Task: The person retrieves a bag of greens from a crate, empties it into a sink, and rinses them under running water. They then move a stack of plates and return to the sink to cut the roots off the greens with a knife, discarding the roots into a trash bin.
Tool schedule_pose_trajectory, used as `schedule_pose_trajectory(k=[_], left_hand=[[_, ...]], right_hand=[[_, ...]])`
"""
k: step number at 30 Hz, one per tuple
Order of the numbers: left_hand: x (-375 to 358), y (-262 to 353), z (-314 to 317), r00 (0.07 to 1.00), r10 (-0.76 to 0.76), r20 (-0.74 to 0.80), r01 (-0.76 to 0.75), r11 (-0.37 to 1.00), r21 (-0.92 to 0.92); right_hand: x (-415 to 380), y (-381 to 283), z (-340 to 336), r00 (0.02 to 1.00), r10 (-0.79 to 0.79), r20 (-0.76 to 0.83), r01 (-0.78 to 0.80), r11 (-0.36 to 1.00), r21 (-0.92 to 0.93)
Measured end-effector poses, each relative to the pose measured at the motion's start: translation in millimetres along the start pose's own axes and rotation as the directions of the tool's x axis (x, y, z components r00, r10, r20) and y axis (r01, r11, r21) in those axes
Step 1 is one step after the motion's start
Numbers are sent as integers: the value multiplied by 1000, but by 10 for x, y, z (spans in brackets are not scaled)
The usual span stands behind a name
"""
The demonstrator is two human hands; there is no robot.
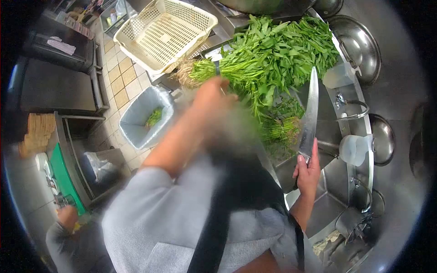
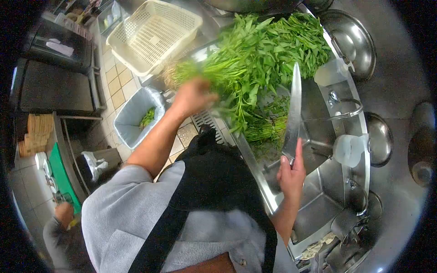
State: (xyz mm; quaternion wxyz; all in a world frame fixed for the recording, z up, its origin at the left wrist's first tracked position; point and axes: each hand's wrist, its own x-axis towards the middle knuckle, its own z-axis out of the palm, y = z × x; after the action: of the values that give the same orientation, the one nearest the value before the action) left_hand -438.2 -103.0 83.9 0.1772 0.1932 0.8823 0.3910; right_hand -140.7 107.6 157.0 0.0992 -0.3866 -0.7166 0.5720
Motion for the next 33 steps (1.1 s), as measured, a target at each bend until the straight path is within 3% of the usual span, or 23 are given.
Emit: schedule_pose_trajectory(k=[1, 2, 4, 5, 8, 13, 15, 17, 19, 20, 21, 23, 26, 29, 33], left_hand=[[82, 34, -69, 979, 185, -87, -150, 938, 312], [173, 85, -145, 980, 180, -90, -143, 939, 312], [364, 250, -297, 976, 216, -35, -155, 795, 586], [468, 238, -275, 977, 211, -39, -149, 797, 585], [673, 171, -88, 976, 140, 165, -214, 497, 841], [685, 297, 272, 963, 234, 135, -244, 538, 807], [699, 355, 488, 893, 430, 129, -321, 410, 854], [866, 376, 614, 848, 514, 127, -394, 454, 799], [1019, 542, 580, 897, 437, 62, -297, 494, 818], [1076, 628, 480, 929, 366, 59, -291, 621, 727], [1184, 617, 472, 927, 370, 65, -300, 622, 724], [1549, 602, 431, 991, 37, 128, -104, 817, 567], [1870, 487, 462, 986, -45, 163, -42, 868, 495], [1668, 565, 443, 997, 37, 70, -70, 828, 557], [1425, 634, 312, 987, 149, 56, -154, 811, 564]], right_hand=[[32, 10, 34, 999, -20, 39, 21, 1000, -6], [59, 15, 73, 996, -40, 77, 41, 999, -11], [110, -10, 172, 990, -50, 135, 54, 998, -22], [129, -28, 225, 981, -60, 184, 67, 997, -31], [175, -102, 379, 968, -24, 248, 41, 997, -66], [168, -194, 525, 969, -17, 247, 42, 994, -97], [166, -222, 520, 977, -6, 215, 19, 998, -58], [174, -261, 500, 983, 2, 182, 1, 1000, -15], [164, -289, 440, 994, -54, 90, 51, 998, 31], [170, -265, 388, 994, -92, 57, 92, 996, -1], [165, -269, 359, 995, -88, 49, 88, 996, -2], [151, -279, 318, 986, -161, -37, 161, 987, 0], [134, -234, 305, 990, -137, -29, 138, 990, 21], [105, -251, 385, 998, -63, -1, 63, 998, 19], [115, -162, 499, 995, 25, 99, -25, 1000, -7]])
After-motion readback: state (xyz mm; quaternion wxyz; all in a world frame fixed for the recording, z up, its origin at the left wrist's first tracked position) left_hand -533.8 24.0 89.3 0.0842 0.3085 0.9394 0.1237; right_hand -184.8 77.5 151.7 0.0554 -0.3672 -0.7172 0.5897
